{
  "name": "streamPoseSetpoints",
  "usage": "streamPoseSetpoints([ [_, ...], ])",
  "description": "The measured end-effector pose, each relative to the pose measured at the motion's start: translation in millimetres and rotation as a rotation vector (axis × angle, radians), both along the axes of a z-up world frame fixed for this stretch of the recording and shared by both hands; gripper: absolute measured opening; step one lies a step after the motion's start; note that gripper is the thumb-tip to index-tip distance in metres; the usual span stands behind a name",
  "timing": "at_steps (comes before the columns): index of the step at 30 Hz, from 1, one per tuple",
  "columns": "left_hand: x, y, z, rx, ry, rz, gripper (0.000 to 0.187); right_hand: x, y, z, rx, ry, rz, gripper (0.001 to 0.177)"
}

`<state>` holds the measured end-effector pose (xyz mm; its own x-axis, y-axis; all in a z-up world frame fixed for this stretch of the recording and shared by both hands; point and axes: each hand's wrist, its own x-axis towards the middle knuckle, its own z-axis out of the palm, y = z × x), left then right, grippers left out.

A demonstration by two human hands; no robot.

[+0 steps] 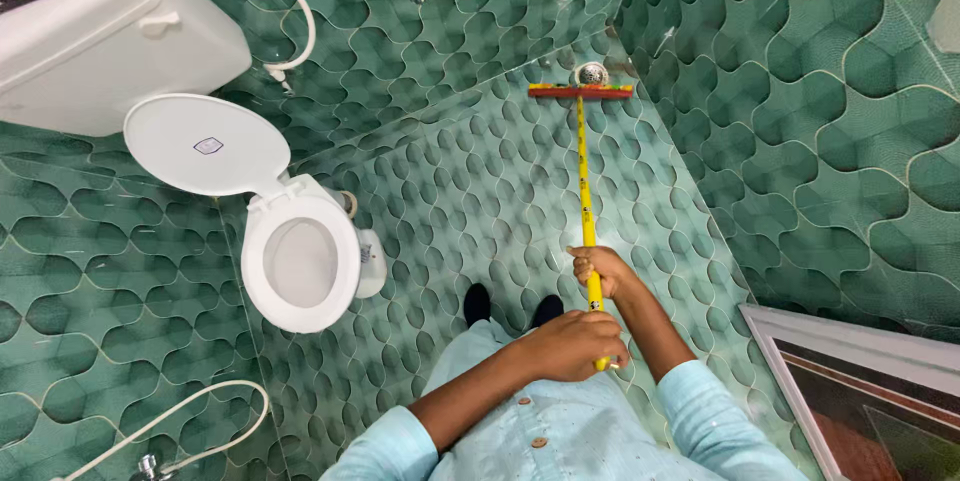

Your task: The person uses a squeegee with a long yellow handle to push water across a tiled bathroom floor, maneuvering it around the base of a toilet and near a floor drain.

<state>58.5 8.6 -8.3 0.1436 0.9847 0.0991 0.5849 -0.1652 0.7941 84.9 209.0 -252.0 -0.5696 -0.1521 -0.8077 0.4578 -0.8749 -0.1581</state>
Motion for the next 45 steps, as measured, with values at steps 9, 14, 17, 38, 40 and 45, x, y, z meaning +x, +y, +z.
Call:
streamPoseSetpoints([
  [9, -18, 4, -59, -0.067, 0.073, 0.061, 0.012, -46, 4, 1, -0.092, 0.042, 0.013, 0.038],
  [14, -29, 23, -96, -0.030, 0.103, 0.111, 0.010, -69, 25, 6, -0.068, 0.054, 0.101, 0.039],
  [17, -18, 40, -99, -0.043, 0.118, 0.122, 0.022, -60, 47, 11, -0.060, 0.008, 0.164, 0.042],
  [38, -58, -118, -67, -0.412, -0.145, 0.523, 0.064, 132, 64, 46, 0.966, -0.274, 0.294, 0.045],
  [40, -56, -124, -57, -0.542, -0.187, 0.583, 0.060, 134, 69, 48, 0.962, -0.289, 0.335, 0.047],
  [45, -52, -113, -41, -0.482, -0.179, 0.644, 0.051, 114, 117, 53, 0.839, -0.372, 0.416, 0.046],
])
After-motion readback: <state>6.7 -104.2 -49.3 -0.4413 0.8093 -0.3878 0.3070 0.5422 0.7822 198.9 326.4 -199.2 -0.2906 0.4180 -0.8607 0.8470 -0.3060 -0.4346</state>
